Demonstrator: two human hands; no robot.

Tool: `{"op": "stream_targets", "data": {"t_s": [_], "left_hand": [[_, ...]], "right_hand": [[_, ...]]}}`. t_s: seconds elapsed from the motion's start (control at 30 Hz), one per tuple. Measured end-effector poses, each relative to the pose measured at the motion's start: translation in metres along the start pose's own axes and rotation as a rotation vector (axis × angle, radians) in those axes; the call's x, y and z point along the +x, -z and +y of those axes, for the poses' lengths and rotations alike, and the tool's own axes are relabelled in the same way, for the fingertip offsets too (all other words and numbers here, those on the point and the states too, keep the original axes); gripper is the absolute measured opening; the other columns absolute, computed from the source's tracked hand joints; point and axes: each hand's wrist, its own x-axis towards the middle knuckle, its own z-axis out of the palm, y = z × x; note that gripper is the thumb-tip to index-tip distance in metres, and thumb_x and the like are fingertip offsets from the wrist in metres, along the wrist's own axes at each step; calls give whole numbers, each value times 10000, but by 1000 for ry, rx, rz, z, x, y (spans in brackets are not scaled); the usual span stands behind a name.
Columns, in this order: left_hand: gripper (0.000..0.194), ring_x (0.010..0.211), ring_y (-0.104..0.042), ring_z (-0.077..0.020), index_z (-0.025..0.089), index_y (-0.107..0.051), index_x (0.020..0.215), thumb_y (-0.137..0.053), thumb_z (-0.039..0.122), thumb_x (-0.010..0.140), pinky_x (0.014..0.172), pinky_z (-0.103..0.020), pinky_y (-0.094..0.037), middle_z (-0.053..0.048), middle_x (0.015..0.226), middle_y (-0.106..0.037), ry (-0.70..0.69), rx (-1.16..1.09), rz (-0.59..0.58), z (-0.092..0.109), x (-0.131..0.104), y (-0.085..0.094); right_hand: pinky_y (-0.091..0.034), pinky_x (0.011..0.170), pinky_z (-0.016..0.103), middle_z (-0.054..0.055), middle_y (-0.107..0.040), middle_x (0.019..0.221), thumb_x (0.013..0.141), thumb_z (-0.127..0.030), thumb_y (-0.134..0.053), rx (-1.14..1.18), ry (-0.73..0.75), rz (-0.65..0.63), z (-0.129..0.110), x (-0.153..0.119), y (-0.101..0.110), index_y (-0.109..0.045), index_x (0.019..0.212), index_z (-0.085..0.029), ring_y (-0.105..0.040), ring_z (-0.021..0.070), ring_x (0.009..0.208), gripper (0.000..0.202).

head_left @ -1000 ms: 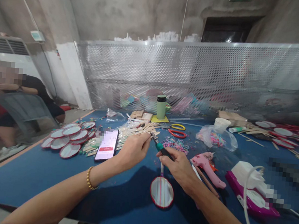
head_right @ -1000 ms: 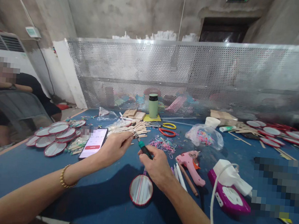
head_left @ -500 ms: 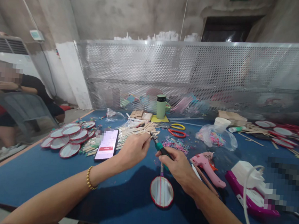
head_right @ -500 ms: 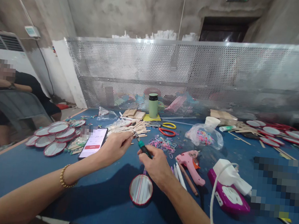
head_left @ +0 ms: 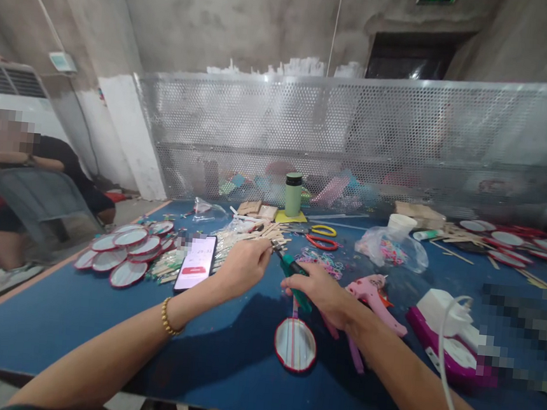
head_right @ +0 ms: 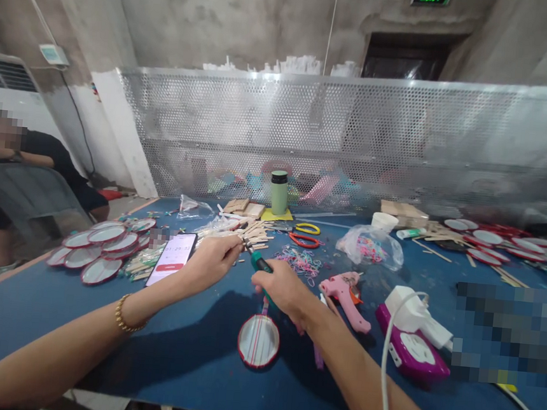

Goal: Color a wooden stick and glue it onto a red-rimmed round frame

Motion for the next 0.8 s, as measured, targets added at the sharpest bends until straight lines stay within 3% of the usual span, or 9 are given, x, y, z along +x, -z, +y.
{"op": "stream_targets", "data": {"t_s": [0.17, 0.5, 0.8], "left_hand": [[315, 776, -630, -216, 143, -639, 894, -338, 205, 964, 649, -291, -358, -109, 834, -700, 43, 136, -130, -1, 5, 0], [291, 863, -679, -263, 134, -680, 967, -398, 163, 900, 694, -315, -448, -158, 906, -713, 23, 287, -191, -6, 17, 4], [289, 910, -679, -264, 149, -694, 978, -432, 121, 862, 743, -319, -471, -157, 939, -718, 48, 239, -250, -17, 20, -11]], "right_hand": [[-443, 491, 222, 14, -598, 705, 710, -169, -540, 139, -173, -39, -7, 4, -4, -548, 759, -170, -565, 129, 607, 49], [-514, 499, 243, 34, -613, 621, 787, -104, -499, 90, -244, -97, -21, 18, -1, -544, 718, -137, -596, 131, 527, 89], [-507, 467, 227, 27, -591, 516, 777, -108, -493, 88, -320, -128, -10, 37, -5, -544, 691, -138, -559, 118, 428, 103]]}}
